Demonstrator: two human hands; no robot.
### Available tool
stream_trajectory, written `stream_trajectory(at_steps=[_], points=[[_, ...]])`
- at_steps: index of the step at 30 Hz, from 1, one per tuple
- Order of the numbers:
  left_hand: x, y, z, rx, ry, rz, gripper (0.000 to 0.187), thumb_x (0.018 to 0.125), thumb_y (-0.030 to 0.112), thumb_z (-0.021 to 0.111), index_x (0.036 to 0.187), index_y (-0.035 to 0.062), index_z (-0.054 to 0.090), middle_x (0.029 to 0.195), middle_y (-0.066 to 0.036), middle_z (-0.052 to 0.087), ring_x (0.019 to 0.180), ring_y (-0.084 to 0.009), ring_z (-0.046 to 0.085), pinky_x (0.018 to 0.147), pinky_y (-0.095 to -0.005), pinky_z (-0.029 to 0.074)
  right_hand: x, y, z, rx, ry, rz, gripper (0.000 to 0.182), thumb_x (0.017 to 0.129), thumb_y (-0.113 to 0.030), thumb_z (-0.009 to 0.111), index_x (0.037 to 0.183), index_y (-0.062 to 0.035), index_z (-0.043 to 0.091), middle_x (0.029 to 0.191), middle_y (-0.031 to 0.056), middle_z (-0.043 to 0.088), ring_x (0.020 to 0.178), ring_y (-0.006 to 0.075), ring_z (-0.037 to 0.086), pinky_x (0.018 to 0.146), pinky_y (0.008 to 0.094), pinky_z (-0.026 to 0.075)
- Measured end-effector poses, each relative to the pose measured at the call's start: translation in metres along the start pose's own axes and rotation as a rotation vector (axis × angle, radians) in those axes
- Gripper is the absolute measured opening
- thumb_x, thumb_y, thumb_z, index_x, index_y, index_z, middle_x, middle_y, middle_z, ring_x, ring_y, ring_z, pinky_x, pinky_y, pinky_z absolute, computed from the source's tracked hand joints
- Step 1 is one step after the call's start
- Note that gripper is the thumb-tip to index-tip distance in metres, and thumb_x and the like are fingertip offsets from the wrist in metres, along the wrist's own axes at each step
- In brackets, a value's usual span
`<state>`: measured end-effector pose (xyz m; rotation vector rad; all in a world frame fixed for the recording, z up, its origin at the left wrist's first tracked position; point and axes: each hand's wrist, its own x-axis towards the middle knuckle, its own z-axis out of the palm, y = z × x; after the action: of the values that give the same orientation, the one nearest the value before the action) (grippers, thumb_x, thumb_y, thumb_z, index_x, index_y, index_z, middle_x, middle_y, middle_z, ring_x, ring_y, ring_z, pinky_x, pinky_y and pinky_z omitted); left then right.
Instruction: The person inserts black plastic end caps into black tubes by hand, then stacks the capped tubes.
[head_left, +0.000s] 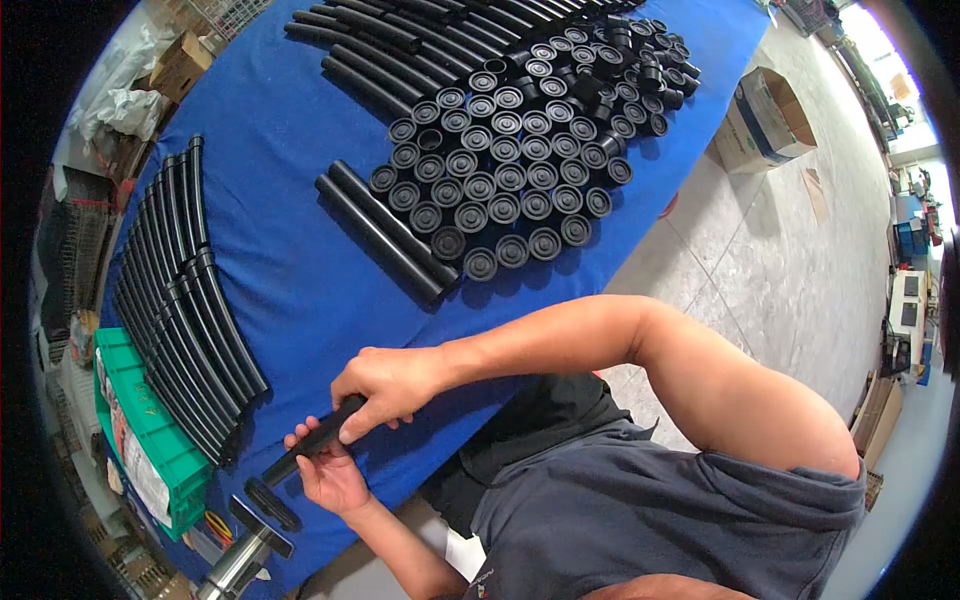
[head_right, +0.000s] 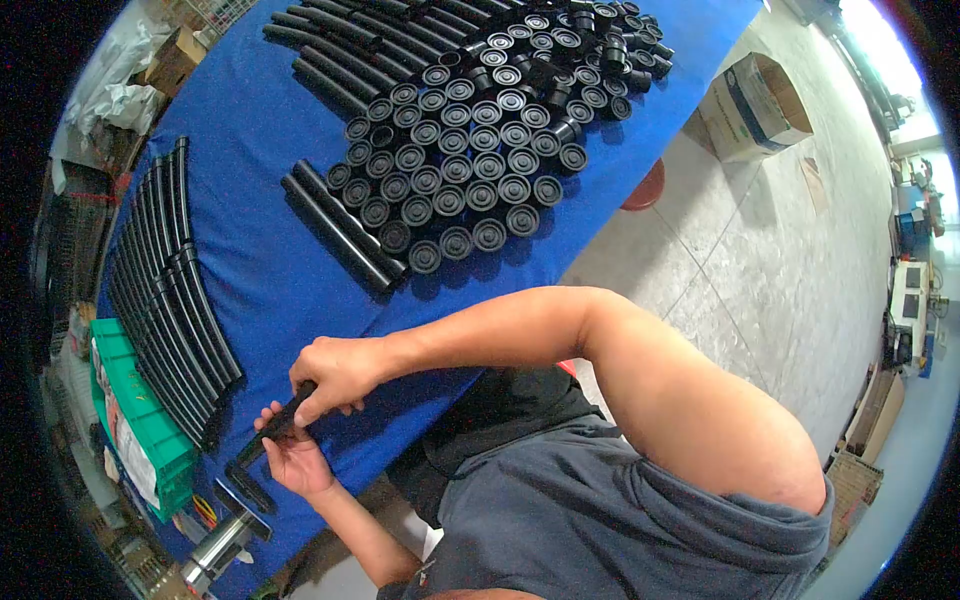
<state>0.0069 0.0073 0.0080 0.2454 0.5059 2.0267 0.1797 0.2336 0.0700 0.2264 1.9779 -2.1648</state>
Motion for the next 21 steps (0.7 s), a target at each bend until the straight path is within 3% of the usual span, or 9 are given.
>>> stream_trajectory(at_steps=[4, 5, 8, 9, 12, 15, 18, 19, 21], points=[[0.003, -0.001, 0.001, 0.041, 0.006, 0.005, 0.032, 0.103, 0.007, 0.054, 0.133, -0.0049, 0.054, 0.141, -0.023, 0.055, 0.139, -0.0377, 0.047, 0.119, -0.0534, 0.039, 0.017, 0.043, 0.020, -0.695, 0.546, -0.761, 0.035, 0.088, -0.026, 0.074, 0.106, 0.0028, 0.065, 0.070, 0.0134, 0.067, 0.058, 0.0276, 0.068, 0.053, 0.0393, 0.054], [0.003, 0.000, -0.002, 0.027, -0.032, -0.001, 0.033, 0.104, 0.008, 0.053, 0.133, -0.0060, 0.053, 0.144, -0.023, 0.053, 0.140, -0.0377, 0.045, 0.119, -0.0531, 0.038, 0.017, 0.046, 0.023, -0.716, 0.546, -0.762, 0.035, 0.088, -0.027, 0.073, 0.104, 0.0031, 0.066, 0.067, 0.0144, 0.067, 0.060, 0.0267, 0.069, 0.053, 0.0382, 0.054], [0.001, 0.001, -0.007, -0.019, -0.069, -0.007, 0.032, 0.104, 0.009, 0.052, 0.133, -0.0071, 0.053, 0.146, -0.023, 0.050, 0.142, -0.0376, 0.044, 0.120, -0.0527, 0.037, -0.007, -0.002, 0.007, -0.087, 0.085, -0.115, 0.031, 0.083, -0.020, 0.073, 0.104, 0.0003, 0.064, 0.082, 0.0181, 0.066, 0.074, 0.0337, 0.069, 0.061, 0.0430, 0.055], [0.001, 0.002, -0.007, -0.033, -0.070, -0.006, 0.032, 0.104, 0.009, 0.052, 0.132, -0.0072, 0.054, 0.147, -0.023, 0.050, 0.142, -0.0375, 0.043, 0.120, -0.0527, 0.037, -0.007, -0.006, 0.002, -0.049, 0.023, -0.016, 0.032, 0.083, -0.021, 0.074, 0.104, 0.0009, 0.064, 0.082, 0.0188, 0.066, 0.074, 0.0337, 0.069, 0.061, 0.0432, 0.056], [0.002, -0.002, -0.001, 0.013, -0.018, -0.019, 0.033, 0.105, 0.009, 0.052, 0.133, -0.0068, 0.053, 0.147, -0.023, 0.050, 0.142, -0.0374, 0.043, 0.120, -0.0530, 0.037, 0.023, 0.037, 0.016, -0.519, 0.574, -0.834, 0.039, 0.088, -0.030, 0.074, 0.104, 0.0043, 0.065, 0.068, 0.0139, 0.067, 0.057, 0.0253, 0.068, 0.051, 0.0372, 0.055], [0.002, 0.000, -0.005, 0.024, -0.045, -0.017, 0.033, 0.105, 0.009, 0.051, 0.134, -0.0068, 0.053, 0.147, -0.023, 0.050, 0.142, -0.0378, 0.042, 0.120, -0.0534, 0.038, 0.015, 0.032, 0.018, -0.630, 0.562, -0.763, 0.039, 0.089, -0.030, 0.074, 0.103, 0.0050, 0.065, 0.069, 0.0140, 0.067, 0.059, 0.0257, 0.069, 0.052, 0.0374, 0.055], [0.001, 0.000, -0.005, 0.040, -0.064, -0.008, 0.034, 0.105, 0.009, 0.050, 0.135, -0.0066, 0.052, 0.148, -0.024, 0.049, 0.143, -0.0382, 0.042, 0.119, -0.0538, 0.039, -0.002, 0.001, 0.003, 0.032, 0.041, -0.025, 0.033, 0.084, -0.021, 0.074, 0.105, 0.0021, 0.062, 0.083, 0.0166, 0.065, 0.073, 0.0338, 0.068, 0.060, 0.0438, 0.056], [0.001, 0.000, -0.005, 0.049, -0.053, -0.004, 0.034, 0.105, 0.009, 0.050, 0.135, -0.0066, 0.052, 0.148, -0.024, 0.049, 0.143, -0.0382, 0.042, 0.118, -0.0539, 0.040, 0.000, 0.003, 0.000, 0.013, 0.038, -0.025, 0.035, 0.082, -0.020, 0.076, 0.106, 0.0014, 0.061, 0.086, 0.0182, 0.065, 0.077, 0.0388, 0.067, 0.066, 0.0470, 0.056], [0.002, -0.001, -0.005, 0.065, -0.033, 0.003, 0.034, 0.106, 0.010, 0.050, 0.135, -0.0064, 0.052, 0.147, -0.023, 0.050, 0.142, -0.0381, 0.043, 0.117, -0.0540, 0.041, 0.015, 0.034, 0.011, -0.391, 0.342, -0.507, 0.039, 0.083, -0.025, 0.077, 0.106, 0.0028, 0.063, 0.082, 0.0173, 0.067, 0.071, 0.0376, 0.068, 0.062, 0.0450, 0.056]])
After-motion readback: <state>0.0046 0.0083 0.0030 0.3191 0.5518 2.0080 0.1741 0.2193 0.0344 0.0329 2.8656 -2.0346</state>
